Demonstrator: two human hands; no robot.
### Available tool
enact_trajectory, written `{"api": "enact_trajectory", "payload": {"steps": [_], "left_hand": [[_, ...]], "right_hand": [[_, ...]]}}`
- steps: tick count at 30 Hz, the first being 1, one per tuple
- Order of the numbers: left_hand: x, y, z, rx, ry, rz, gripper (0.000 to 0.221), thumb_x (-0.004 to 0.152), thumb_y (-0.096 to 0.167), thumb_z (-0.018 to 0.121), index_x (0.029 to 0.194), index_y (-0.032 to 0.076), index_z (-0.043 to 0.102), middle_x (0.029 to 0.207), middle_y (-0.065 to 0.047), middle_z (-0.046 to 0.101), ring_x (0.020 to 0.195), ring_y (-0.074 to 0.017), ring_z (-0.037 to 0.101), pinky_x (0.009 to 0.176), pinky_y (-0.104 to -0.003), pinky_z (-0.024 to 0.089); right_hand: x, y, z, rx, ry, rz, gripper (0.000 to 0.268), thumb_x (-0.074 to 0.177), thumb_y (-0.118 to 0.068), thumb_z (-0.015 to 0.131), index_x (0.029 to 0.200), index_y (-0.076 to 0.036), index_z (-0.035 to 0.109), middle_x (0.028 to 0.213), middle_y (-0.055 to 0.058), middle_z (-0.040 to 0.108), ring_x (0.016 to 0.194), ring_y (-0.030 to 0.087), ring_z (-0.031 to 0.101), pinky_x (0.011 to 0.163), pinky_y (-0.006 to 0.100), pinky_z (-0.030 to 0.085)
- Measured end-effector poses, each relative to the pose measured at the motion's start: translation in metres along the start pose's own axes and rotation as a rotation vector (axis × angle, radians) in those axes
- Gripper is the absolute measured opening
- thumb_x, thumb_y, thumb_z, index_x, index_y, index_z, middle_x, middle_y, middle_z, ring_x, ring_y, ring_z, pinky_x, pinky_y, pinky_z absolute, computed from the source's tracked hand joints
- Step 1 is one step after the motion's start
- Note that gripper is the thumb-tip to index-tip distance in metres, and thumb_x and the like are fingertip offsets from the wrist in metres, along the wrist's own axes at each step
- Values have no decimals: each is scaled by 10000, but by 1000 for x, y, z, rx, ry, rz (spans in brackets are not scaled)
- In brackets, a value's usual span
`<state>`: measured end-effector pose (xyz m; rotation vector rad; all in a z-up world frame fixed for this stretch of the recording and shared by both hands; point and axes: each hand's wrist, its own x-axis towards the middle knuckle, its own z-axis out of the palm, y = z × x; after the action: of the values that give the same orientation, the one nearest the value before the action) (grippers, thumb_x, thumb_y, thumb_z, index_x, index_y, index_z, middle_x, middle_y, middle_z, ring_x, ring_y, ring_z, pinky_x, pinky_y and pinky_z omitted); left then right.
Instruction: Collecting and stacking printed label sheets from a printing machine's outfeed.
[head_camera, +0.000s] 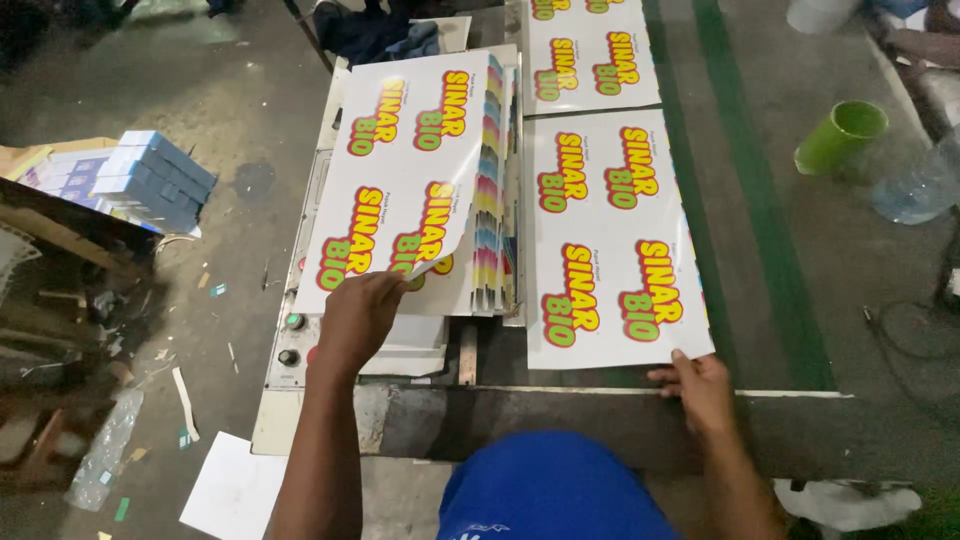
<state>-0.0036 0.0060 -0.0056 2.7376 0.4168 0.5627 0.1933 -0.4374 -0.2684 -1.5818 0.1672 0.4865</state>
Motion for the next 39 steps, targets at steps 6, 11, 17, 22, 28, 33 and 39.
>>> {"api": "enact_trajectory", "payload": {"steps": [6,11,17,22,28,33,39], "left_hand": [[3,1,-5,48,150,-65,159,893,226,768,929,71,779,876,-108,763,794,-320,710,694,-436,549],[5,-8,-13,-67,380,-34,133,889,191,803,938,69,778,905,-111,765,802,-284,741,708,-380,571],[2,26,-17,-110,536,35,113,941,86,793,1022,45,725,996,-132,757,854,-273,753,758,-359,601],[-18,87,39,-140,177,301,101,857,131,775,914,88,704,885,-95,735,819,-287,717,677,-407,570],[-48,128,116,-157,-75,334,123,898,221,703,880,99,699,914,-89,736,914,-312,709,767,-445,560],[-50,139,104,-210,-127,493,310,910,339,724,1002,43,724,1052,-130,741,1029,-328,702,914,-450,531],[-40,91,92,-162,-71,373,334,880,311,757,1077,41,754,1152,-132,752,1101,-309,693,1007,-457,489]], "right_hand": [[15,-39,19,58,-50,-50,376,1041,-208,588,1347,10,576,1060,153,722,794,220,727,550,317,517],[-9,-47,20,80,-45,9,534,1016,-218,571,1526,-97,467,1121,159,736,791,196,705,562,308,521],[-32,-31,24,112,-75,41,553,998,-190,577,1528,-93,457,1124,183,745,773,206,710,569,312,527],[-45,-36,64,83,-257,-9,484,987,-201,582,1453,-73,564,1107,143,760,767,182,710,554,286,513],[-74,-61,108,245,-678,61,382,974,-311,560,1268,-76,623,1043,124,759,781,187,757,525,306,556],[-56,-25,99,468,-698,116,312,1055,-304,575,1089,-5,659,844,111,721,704,203,735,493,353,556],[-54,-28,68,332,-391,108,209,998,-187,580,1089,-15,654,840,125,749,676,219,726,491,337,499]]}}
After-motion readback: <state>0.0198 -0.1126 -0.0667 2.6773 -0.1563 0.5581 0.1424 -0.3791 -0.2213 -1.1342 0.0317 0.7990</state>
